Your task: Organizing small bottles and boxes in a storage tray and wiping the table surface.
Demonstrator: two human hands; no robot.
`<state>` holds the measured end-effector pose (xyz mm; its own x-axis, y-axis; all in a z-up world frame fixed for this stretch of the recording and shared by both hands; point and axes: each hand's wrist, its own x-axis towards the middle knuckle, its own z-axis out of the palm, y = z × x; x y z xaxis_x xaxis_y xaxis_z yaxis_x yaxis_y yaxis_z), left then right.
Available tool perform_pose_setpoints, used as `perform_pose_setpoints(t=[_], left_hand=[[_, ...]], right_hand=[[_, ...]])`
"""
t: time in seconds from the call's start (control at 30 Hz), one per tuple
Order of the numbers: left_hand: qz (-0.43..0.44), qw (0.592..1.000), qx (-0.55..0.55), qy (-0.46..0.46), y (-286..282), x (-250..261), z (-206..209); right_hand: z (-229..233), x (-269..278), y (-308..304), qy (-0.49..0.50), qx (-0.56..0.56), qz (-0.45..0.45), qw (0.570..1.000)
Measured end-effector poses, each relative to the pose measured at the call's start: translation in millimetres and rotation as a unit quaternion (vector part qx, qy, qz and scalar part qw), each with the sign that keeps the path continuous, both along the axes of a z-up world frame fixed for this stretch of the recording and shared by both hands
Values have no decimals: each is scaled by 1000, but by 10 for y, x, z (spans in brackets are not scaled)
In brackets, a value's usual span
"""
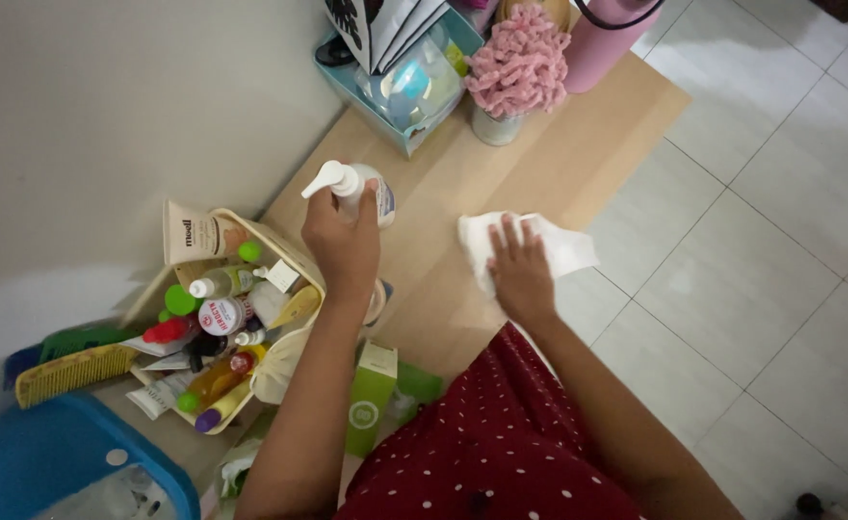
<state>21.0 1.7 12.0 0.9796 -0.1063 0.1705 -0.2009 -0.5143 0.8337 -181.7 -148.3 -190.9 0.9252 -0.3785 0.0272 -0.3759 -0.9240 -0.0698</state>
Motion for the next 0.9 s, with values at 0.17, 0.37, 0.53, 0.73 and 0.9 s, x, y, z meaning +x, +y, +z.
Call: perform_pose_setpoints(t=[0.17,0.37,0.53,0.73,0.9], left_hand=[[-5,1000,0,-14,-22,14,7],[-4,1000,0,-2,-33,55,20],[-3,1000,-2,5,-47,38,62],[6,1000,12,21,-16,34,116],[12,999,9,34,60,63,103]], right_hand=[[83,-41,-454,33,44,-50,997],[-261,-100,-1334,-21,-6,-97,995],[-355,-205,-2164,-41,20,-184,982],[-520,-437,-2553,-175,89,-244,950],[-265,-411,-1404,-182,11,-30,983]])
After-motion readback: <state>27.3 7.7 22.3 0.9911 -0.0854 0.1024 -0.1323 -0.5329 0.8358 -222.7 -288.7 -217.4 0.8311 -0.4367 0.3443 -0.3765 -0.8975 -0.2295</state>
